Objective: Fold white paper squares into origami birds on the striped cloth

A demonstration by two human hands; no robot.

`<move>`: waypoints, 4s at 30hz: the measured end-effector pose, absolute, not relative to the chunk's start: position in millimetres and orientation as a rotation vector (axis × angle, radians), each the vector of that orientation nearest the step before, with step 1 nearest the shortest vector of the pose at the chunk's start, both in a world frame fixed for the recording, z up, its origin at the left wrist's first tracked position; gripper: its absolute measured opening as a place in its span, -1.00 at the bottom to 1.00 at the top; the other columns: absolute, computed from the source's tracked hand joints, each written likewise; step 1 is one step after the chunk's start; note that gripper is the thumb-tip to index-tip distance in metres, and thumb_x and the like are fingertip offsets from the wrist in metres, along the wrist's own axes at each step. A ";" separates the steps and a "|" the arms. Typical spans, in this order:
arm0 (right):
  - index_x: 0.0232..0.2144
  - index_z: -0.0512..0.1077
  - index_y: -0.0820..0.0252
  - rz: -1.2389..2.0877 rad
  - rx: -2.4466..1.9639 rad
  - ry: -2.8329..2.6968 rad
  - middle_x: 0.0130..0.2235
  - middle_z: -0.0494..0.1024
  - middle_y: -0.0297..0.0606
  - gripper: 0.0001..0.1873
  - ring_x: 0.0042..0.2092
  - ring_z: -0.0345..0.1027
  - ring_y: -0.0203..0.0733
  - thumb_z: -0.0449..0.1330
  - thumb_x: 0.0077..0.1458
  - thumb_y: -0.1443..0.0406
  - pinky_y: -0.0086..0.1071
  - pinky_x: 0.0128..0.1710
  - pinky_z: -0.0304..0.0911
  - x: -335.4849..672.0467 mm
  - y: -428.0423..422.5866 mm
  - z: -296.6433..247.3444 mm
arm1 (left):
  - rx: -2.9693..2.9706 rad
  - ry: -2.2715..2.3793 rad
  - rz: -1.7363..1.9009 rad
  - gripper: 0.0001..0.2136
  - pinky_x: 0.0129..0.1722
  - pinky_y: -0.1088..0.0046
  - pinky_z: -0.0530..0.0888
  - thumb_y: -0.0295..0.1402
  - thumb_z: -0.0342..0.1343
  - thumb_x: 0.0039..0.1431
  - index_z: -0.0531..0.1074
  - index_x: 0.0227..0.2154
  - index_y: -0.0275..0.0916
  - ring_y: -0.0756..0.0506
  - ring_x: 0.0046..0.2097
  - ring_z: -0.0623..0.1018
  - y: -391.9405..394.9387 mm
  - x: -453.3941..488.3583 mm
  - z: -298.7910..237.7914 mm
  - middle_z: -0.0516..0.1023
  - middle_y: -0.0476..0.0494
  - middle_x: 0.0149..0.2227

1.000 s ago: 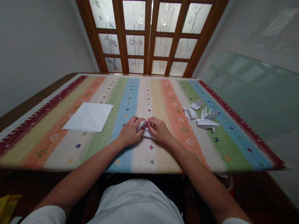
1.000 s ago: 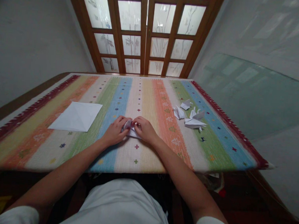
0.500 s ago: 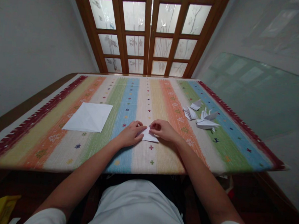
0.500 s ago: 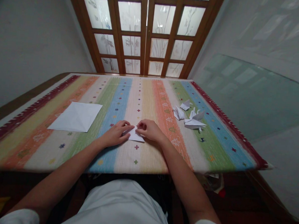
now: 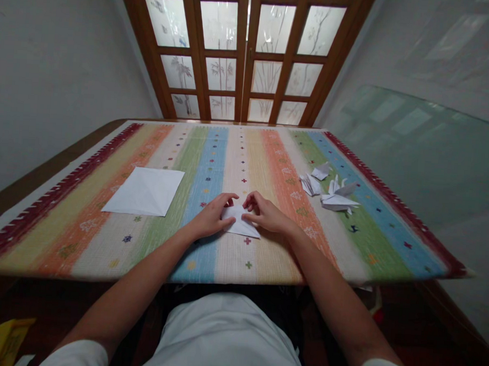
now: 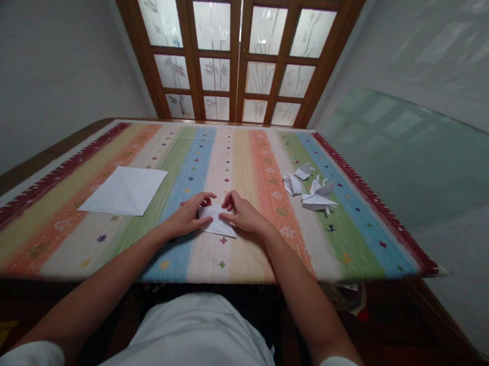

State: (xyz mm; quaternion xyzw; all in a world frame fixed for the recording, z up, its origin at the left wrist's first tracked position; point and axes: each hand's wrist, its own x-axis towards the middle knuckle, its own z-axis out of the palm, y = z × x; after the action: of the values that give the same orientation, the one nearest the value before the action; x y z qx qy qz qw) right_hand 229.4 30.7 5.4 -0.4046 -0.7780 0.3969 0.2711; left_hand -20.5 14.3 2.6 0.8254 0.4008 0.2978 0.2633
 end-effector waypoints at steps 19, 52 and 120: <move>-0.34 0.60 0.11 0.767 -0.959 -2.274 -0.12 0.62 -0.18 -0.94 -0.07 0.49 -0.08 0.34 0.16 0.37 -0.23 0.03 0.33 233.8 27.7 16.7 | 2.420 1.282 0.781 -0.83 0.12 0.10 0.50 -0.58 0.10 0.19 0.50 -0.33 -0.17 -0.25 0.03 0.54 16.2 -23.3 9.6 0.62 -0.20 -0.10; -0.20 0.62 0.16 0.611 -1.305 -1.900 -0.33 0.64 -0.25 -0.80 -0.30 0.48 -0.18 0.23 0.15 0.42 -0.30 -0.20 0.36 223.2 38.0 -0.5 | 2.473 1.298 0.458 -0.33 0.35 -0.27 0.32 -0.15 0.28 0.22 0.32 0.35 -0.22 -0.52 0.38 0.34 6.8 -12.6 -1.3 0.19 -0.48 0.51; -0.28 0.41 0.09 0.865 -1.148 -1.750 -0.41 0.44 -0.45 -0.77 -0.39 0.28 -0.25 0.31 -0.05 0.36 -0.37 -0.33 0.19 204.1 35.5 -3.7 | 2.467 1.207 0.838 -0.51 0.29 -0.07 0.45 -0.42 0.10 0.35 0.34 0.32 -0.24 -0.32 0.22 0.46 10.7 -5.9 -3.4 0.48 -0.36 0.18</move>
State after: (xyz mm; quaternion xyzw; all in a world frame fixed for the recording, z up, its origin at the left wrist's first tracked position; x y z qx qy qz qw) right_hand 204.1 35.5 -3.7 -0.4591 -0.6996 0.3458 0.4245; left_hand -5.9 10.7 -3.4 0.8514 0.4164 0.2891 0.1346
